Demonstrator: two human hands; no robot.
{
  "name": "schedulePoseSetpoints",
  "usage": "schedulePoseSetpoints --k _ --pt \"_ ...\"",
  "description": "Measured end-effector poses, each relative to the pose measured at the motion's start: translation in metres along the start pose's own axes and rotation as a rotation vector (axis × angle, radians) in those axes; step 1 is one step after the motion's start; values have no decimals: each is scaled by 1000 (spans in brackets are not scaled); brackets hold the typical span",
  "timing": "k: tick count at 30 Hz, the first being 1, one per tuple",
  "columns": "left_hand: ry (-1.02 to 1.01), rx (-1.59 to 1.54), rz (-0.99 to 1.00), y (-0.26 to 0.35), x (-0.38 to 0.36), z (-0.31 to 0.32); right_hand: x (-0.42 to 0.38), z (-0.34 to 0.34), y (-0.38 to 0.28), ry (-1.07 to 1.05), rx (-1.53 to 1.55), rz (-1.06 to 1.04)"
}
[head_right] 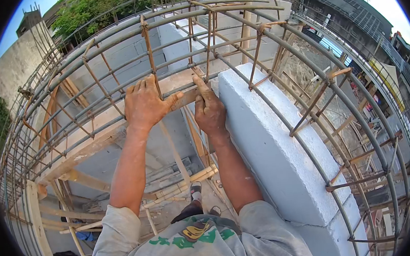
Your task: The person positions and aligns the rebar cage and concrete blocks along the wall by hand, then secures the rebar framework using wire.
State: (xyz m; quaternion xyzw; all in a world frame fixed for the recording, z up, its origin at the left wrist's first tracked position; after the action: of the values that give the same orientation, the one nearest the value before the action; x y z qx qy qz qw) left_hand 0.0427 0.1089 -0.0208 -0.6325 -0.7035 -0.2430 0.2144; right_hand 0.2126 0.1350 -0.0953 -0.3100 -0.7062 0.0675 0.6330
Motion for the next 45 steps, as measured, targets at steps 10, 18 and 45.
schedulePoseSetpoints --k 10,18,45 --pt "-74 25 -28 1 0 -1 3 -5 -13 -77 -27 133" --pt "117 10 40 0 -1 2 -1 -11 -12 -104 -137 251" --pt "70 -8 13 -1 -2 2 2 -13 -31 -152 -156 178"
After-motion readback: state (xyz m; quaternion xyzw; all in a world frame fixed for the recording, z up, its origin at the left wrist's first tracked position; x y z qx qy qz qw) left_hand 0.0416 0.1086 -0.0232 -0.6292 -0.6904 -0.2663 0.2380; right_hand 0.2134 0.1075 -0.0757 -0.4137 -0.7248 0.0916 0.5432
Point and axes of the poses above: each hand's wrist, its own x-axis towards the middle knuckle, its own z-axis out of the palm, y = z × x, the point moved 3 cm from there along x, towards the middle knuckle, and after that the axes turned 8 degrees about -z, right-handed, at the moved point
